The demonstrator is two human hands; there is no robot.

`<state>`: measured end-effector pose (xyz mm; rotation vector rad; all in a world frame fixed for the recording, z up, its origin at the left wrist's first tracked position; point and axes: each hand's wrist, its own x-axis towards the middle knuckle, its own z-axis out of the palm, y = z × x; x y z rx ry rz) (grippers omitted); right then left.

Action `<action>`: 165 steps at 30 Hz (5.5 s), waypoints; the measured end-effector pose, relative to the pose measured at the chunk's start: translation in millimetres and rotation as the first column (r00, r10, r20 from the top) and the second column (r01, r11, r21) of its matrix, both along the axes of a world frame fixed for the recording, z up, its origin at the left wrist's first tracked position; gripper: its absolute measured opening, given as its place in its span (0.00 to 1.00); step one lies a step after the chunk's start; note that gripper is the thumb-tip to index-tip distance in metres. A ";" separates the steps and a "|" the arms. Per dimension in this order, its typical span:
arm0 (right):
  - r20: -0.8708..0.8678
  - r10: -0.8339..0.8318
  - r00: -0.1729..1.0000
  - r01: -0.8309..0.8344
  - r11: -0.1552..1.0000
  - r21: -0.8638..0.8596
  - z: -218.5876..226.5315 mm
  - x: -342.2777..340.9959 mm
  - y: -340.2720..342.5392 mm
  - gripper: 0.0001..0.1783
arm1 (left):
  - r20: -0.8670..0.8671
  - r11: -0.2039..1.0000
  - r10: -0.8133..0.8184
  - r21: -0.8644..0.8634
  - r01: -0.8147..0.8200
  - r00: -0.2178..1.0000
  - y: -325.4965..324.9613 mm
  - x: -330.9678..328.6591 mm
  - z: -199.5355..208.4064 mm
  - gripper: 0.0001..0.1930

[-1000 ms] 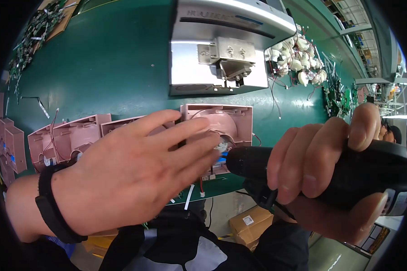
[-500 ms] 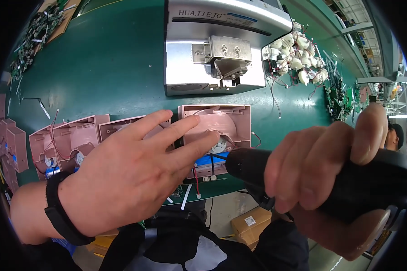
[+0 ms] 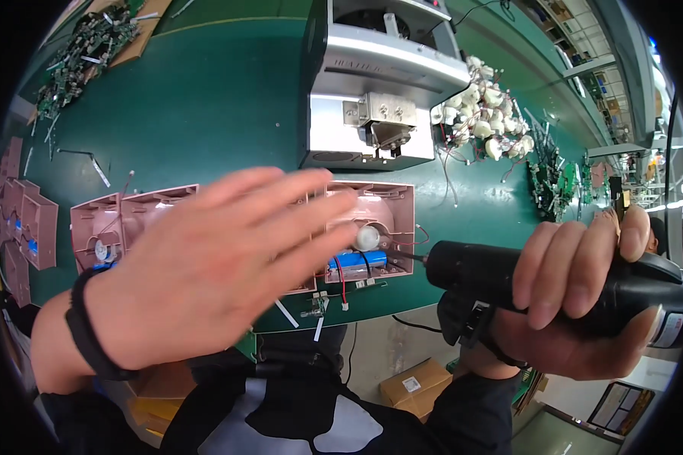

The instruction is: Assembling electronic components into plastic housings and securing them with an electric screwdriver.

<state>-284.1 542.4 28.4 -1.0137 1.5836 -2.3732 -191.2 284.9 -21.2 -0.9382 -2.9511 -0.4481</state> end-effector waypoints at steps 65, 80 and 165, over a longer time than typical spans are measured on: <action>-0.046 -0.131 0.990 0.135 0.988 0.075 -51.8 2.9 -60.9 0.11 | 0.562 0.135 0.524 0.687 -0.714 0.640 -170.6 149.2 -100.3 0.44; -0.111 -0.367 0.924 0.370 0.929 0.006 1.0 -58.0 -80.6 0.11 | 0.648 0.126 0.534 0.574 -0.809 0.543 -164.9 148.6 -91.8 0.43; -0.044 -0.156 0.987 0.155 0.987 -0.037 5.1 -29.2 -75.9 0.16 | 0.664 0.046 0.513 0.612 -0.790 0.544 -167.7 148.8 -105.5 0.44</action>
